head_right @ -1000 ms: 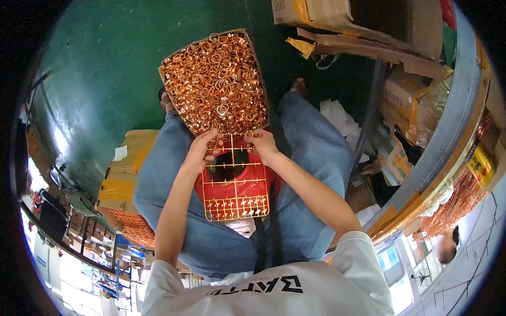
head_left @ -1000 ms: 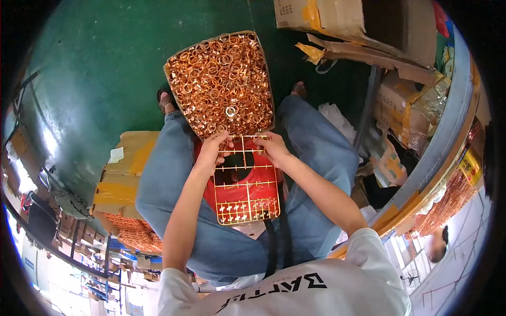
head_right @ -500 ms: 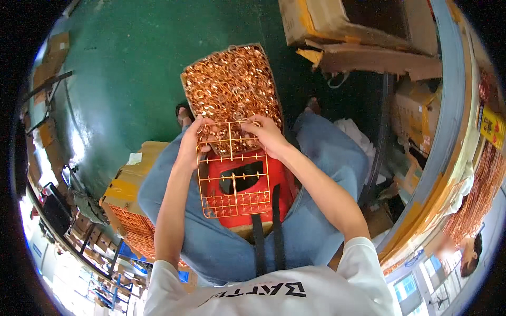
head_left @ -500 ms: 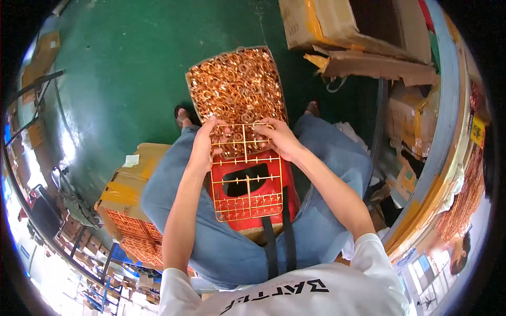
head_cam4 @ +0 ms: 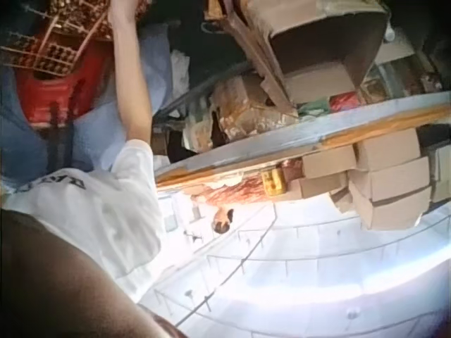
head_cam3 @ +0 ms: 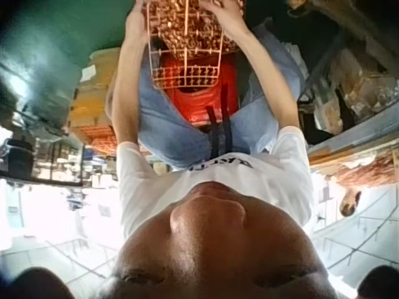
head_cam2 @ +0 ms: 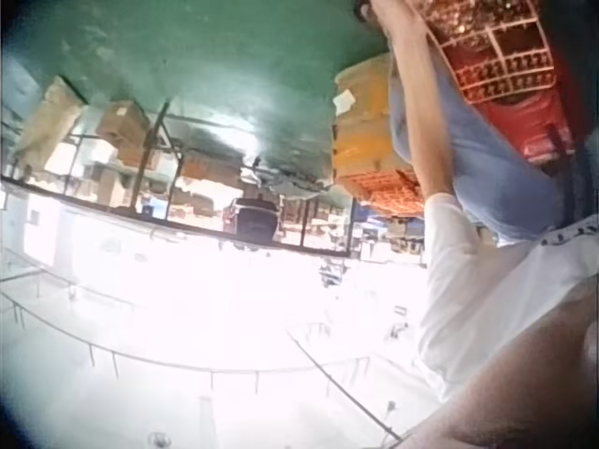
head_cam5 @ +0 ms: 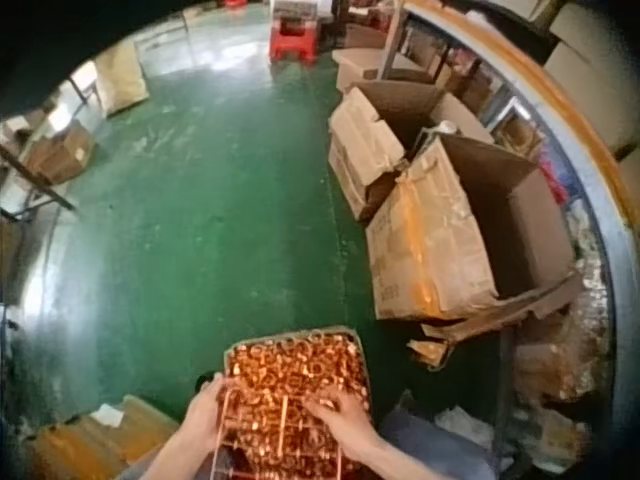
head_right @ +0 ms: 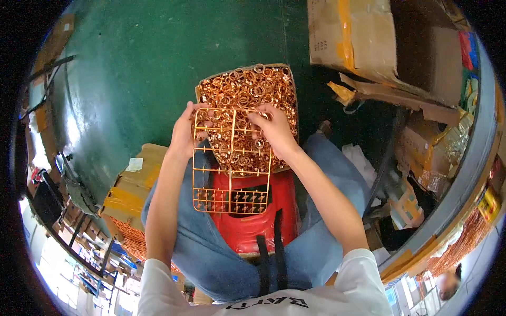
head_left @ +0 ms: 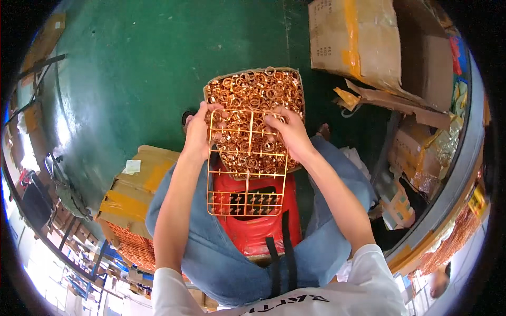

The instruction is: The person picks up a metal frame and fills its circular slots with copper-colored components by hand, working over a bin of the components.

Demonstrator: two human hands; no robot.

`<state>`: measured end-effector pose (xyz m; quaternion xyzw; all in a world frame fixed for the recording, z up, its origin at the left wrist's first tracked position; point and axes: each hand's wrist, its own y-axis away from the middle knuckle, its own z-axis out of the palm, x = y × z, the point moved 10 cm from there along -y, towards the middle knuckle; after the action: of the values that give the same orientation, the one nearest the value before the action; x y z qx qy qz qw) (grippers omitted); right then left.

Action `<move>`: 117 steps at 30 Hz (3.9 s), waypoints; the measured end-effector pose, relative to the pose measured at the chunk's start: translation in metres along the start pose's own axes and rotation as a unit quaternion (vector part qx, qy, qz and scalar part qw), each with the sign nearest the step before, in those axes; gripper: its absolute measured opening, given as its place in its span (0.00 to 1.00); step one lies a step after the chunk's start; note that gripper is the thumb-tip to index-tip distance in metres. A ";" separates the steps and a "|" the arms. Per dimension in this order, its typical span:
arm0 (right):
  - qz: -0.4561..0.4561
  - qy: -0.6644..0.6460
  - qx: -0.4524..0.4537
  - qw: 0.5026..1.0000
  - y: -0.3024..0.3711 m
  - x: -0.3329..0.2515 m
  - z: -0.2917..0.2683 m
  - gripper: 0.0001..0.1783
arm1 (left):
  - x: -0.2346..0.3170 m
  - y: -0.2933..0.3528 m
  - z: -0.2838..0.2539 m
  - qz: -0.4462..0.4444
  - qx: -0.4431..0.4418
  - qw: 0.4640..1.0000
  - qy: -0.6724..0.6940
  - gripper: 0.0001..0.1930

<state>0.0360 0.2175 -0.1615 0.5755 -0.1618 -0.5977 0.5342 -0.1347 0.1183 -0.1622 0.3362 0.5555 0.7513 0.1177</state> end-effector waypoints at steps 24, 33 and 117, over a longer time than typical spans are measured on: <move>0.150 -0.004 -0.219 0.964 0.062 0.041 0.041 0.08 | 0.007 -0.056 -0.020 0.094 0.046 0.993 0.052 0.12; 0.138 -0.006 -0.213 0.967 0.063 0.035 0.041 0.07 | 0.022 -0.042 0.003 0.179 0.040 0.975 -0.124 0.18; -0.244 0.307 -0.006 0.920 0.026 -0.042 0.007 0.24 | 0.011 0.016 0.043 -0.065 -0.216 0.961 -0.161 0.18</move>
<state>0.0315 0.2395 -0.1167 0.7491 0.1594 -0.5043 0.3988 -0.1123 0.1517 -0.1371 0.3822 0.3745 0.7800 0.3244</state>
